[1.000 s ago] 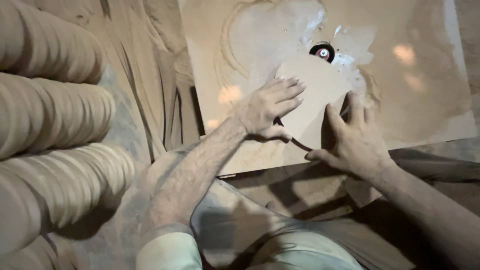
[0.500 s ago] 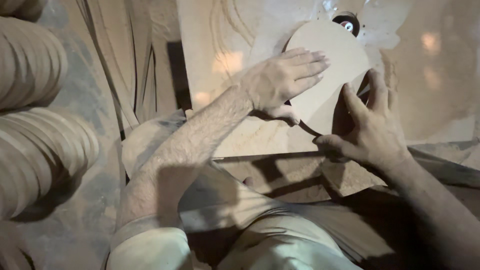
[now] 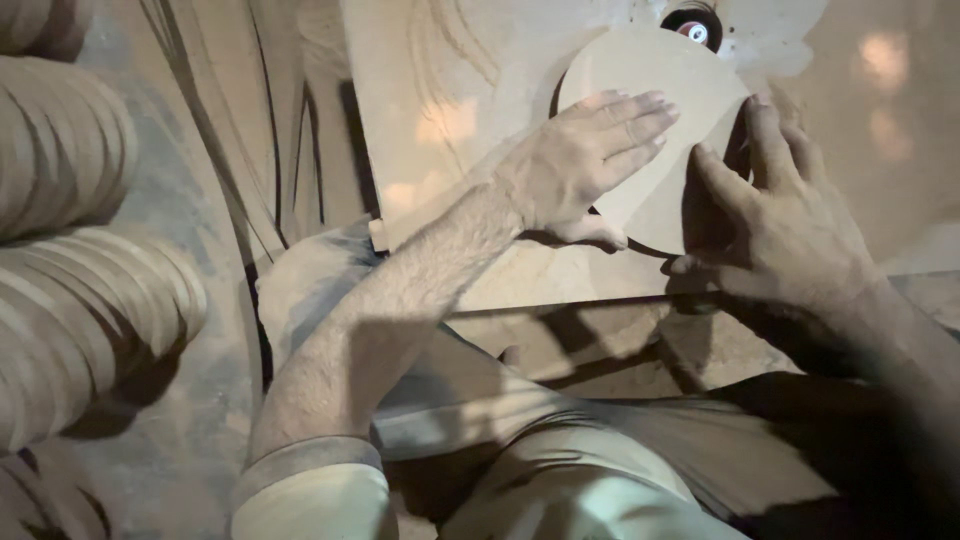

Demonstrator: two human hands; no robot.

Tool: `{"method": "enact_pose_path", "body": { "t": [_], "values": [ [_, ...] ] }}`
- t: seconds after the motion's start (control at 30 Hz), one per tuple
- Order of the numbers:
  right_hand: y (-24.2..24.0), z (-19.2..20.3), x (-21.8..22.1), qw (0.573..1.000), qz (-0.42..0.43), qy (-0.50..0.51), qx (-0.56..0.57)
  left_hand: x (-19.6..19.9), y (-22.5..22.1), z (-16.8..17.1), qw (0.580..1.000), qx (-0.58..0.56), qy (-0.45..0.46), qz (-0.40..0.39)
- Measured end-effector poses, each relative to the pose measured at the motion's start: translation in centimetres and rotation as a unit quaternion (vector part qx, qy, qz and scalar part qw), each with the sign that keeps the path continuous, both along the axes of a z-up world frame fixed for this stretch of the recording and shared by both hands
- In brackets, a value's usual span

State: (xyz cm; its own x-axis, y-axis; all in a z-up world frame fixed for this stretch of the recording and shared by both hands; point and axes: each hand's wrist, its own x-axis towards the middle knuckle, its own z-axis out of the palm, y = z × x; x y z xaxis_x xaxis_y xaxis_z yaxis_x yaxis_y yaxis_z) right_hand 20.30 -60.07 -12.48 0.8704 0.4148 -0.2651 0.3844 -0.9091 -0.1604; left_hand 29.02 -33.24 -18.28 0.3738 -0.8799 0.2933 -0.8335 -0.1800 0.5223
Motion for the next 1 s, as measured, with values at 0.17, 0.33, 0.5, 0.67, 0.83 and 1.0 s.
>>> {"method": "enact_pose_path", "body": {
  "t": [0.17, 0.33, 0.5, 0.67, 0.83, 1.0],
  "values": [
    [0.7, 1.5, -0.5, 0.996, 0.064, -0.061, 0.033, -0.7, -0.4, 0.6, 0.999, 0.019, -0.002, 0.044],
    [1.2, 2.0, -0.7, 0.991, 0.103, -0.087, 0.023, -1.5, -0.5, 1.1, 0.995, 0.058, -0.002, 0.083],
    [0.9, 1.1, 0.1, 0.984, 0.128, -0.076, -0.101, -2.7, -0.9, 1.0, 0.989, 0.054, 0.000, 0.137],
    [0.7, 0.5, 1.3, 0.975, 0.140, -0.050, -0.163, -4.1, -1.3, 0.7, 0.975, 0.071, -0.014, 0.210],
    [0.6, 0.7, 2.4, 0.973, 0.156, -0.091, -0.141, -5.4, -2.1, 0.3, 0.958, 0.100, -0.017, 0.268],
    [0.8, 0.6, 3.4, 0.969, 0.160, -0.107, -0.153, -6.2, -2.7, 0.1, 0.942, 0.106, -0.011, 0.318]
  ]
}}
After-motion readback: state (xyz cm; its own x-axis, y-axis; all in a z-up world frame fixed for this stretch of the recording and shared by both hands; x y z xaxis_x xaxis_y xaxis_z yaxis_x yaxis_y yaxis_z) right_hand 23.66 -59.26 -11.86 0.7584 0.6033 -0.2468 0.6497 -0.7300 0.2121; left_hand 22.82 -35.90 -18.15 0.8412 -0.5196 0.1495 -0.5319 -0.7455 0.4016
